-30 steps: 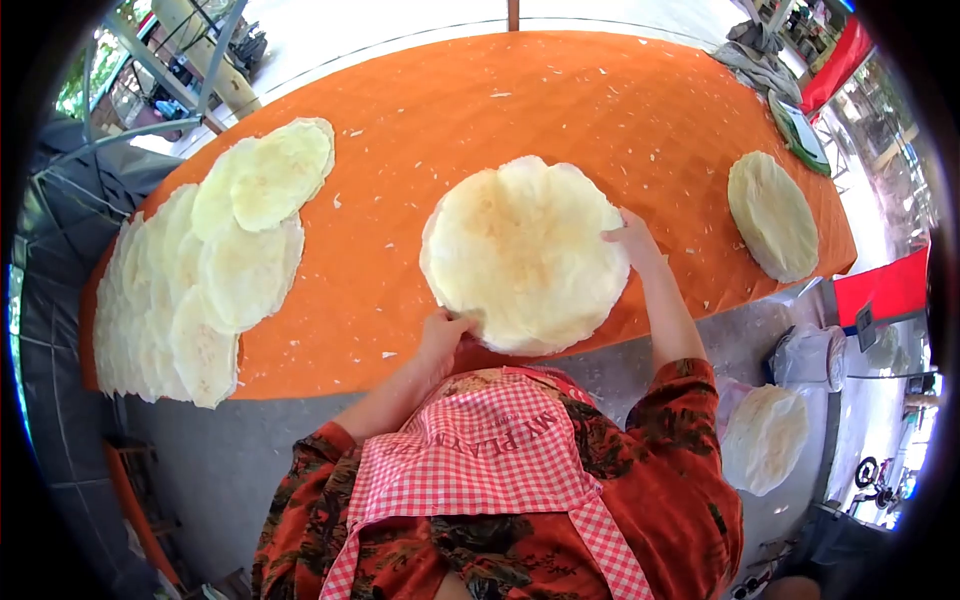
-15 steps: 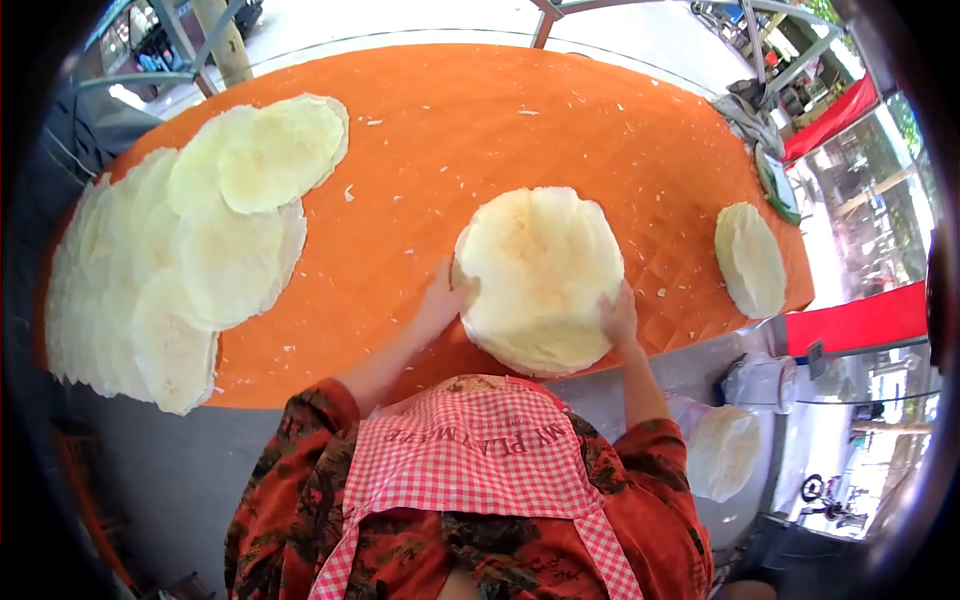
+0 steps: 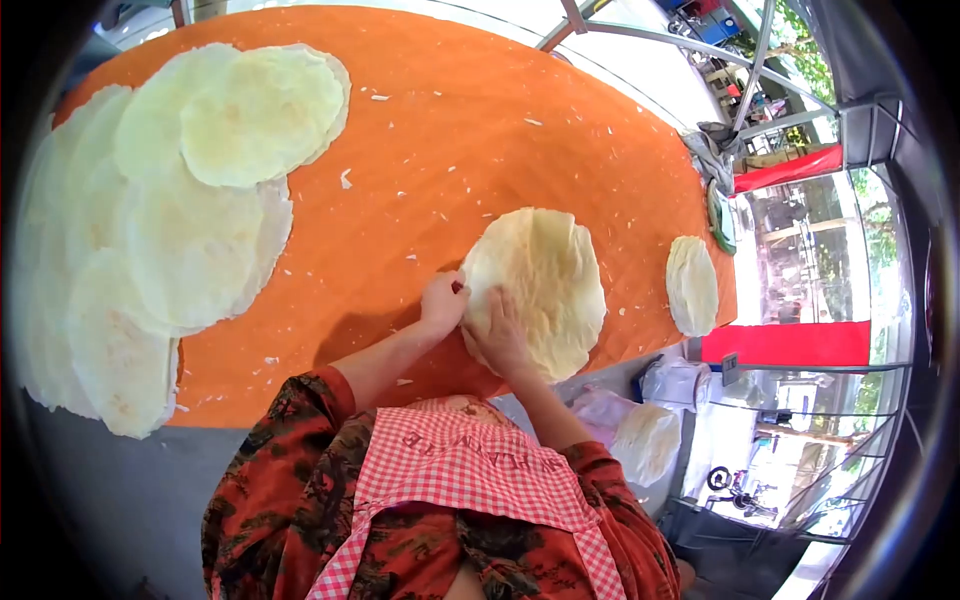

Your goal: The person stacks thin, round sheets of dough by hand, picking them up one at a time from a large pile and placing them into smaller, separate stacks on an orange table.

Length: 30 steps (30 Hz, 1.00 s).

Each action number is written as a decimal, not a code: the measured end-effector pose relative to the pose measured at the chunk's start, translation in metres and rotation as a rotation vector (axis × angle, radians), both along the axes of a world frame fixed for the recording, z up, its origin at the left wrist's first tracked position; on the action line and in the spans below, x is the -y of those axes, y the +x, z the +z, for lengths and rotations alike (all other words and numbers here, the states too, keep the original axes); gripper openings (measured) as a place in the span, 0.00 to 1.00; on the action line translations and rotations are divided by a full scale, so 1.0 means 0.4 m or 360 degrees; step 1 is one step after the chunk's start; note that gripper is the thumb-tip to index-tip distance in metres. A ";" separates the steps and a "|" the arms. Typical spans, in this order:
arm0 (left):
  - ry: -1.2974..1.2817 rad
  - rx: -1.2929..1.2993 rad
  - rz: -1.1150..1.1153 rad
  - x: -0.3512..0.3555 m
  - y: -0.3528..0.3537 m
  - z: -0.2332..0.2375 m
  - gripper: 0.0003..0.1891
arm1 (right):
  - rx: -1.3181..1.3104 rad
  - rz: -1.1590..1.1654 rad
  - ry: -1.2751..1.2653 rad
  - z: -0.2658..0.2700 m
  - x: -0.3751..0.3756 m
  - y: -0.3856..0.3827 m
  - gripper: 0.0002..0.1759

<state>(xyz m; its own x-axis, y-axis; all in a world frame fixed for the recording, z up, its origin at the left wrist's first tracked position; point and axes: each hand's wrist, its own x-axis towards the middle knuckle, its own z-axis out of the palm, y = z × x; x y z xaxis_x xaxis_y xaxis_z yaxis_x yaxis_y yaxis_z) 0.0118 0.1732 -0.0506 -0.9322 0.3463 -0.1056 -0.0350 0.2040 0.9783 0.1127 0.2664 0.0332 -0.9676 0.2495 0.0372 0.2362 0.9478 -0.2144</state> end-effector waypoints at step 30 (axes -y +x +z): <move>0.0606 0.1103 -0.0182 -0.024 -0.013 0.096 0.05 | -0.0401 0.0092 -0.0301 0.022 -0.041 0.009 0.18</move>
